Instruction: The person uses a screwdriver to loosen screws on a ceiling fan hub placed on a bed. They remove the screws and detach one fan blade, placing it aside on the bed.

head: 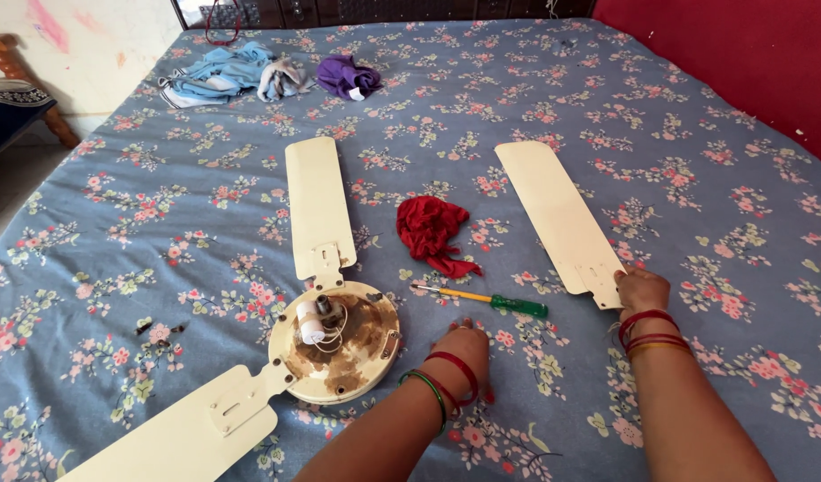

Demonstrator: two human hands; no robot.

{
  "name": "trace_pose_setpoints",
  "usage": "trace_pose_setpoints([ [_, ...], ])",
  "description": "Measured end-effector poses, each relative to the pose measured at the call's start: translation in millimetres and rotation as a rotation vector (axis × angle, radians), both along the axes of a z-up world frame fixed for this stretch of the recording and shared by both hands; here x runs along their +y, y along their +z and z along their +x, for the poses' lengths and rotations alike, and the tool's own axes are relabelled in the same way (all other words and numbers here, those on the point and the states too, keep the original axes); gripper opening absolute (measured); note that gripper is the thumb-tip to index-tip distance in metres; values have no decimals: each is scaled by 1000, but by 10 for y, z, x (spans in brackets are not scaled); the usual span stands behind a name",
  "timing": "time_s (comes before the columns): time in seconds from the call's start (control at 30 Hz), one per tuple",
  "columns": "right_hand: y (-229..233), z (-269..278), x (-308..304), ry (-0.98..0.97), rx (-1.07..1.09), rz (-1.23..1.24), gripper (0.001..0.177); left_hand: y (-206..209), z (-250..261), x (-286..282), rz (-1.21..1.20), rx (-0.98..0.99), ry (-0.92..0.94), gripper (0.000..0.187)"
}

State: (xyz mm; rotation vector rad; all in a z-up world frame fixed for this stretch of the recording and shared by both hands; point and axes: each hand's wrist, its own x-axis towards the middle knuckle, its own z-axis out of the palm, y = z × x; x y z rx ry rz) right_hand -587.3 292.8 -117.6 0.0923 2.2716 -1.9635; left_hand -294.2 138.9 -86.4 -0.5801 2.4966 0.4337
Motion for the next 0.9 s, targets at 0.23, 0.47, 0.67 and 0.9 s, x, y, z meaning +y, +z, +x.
trace_pose_setpoints([
  [0.23,-64,-4,16,-90,167,328,19,8,3,9,-16,-16,-9,129],
  [0.47,-147,-64,43,-43,267,481,23,-10,8,8,-23,-9,-6,130],
  [0.67,-153,8,68,25,385,593,29,-13,-8,10,-25,-17,-10,128],
  [0.9,2,305,-47,118,548,680,42,15,89,27,-27,91,17,120],
])
